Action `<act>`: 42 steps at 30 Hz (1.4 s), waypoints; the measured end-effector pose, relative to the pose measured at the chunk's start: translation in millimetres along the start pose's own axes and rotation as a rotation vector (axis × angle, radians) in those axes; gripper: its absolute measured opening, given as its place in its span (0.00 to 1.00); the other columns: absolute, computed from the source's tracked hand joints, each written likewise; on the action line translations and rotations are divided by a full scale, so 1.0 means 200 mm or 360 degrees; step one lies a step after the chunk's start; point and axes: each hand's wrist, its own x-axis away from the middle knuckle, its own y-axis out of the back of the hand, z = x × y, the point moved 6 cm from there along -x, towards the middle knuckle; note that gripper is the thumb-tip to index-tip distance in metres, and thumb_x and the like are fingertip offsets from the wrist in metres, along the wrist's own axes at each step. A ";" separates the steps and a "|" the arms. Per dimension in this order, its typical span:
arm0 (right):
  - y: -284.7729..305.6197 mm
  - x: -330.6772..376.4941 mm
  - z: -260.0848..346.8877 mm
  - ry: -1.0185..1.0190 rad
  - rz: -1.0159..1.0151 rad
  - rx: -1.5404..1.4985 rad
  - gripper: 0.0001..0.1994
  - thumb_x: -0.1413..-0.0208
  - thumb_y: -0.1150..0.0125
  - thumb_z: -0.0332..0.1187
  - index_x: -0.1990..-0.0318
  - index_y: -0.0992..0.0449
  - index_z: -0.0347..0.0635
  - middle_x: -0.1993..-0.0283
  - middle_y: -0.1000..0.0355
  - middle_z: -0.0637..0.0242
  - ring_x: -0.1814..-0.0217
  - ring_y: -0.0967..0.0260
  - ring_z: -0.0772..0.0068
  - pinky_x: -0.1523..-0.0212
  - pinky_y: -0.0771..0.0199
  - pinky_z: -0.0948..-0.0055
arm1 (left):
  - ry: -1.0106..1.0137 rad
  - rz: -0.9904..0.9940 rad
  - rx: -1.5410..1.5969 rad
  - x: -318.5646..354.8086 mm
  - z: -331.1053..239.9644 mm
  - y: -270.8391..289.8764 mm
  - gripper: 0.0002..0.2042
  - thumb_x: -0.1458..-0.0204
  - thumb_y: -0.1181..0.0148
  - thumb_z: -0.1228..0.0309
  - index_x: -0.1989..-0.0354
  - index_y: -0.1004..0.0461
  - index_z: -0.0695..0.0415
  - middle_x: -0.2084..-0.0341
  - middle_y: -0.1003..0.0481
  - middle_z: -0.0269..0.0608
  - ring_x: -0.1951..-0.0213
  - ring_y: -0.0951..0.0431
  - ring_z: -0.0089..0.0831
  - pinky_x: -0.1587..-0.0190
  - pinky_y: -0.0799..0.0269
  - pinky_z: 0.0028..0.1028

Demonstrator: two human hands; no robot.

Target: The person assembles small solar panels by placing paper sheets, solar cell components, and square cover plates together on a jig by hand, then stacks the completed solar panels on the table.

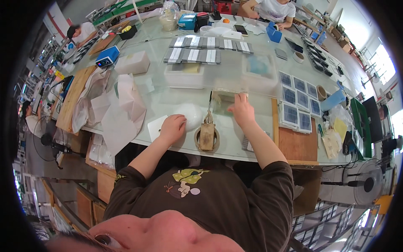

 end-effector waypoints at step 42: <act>0.07 -0.08 0.02 0.0273 -0.0094 -0.0119 0.07 0.48 0.38 0.35 0.62 0.25 0.49 0.57 0.30 0.68 0.61 0.28 0.58 0.64 0.27 0.62 | -0.0876 -0.1021 0.1652 0.06 -0.18 1.86 0.26 0.40 0.58 0.52 0.47 0.38 0.66 0.47 0.36 0.55 0.45 0.39 0.45 0.42 0.50 0.44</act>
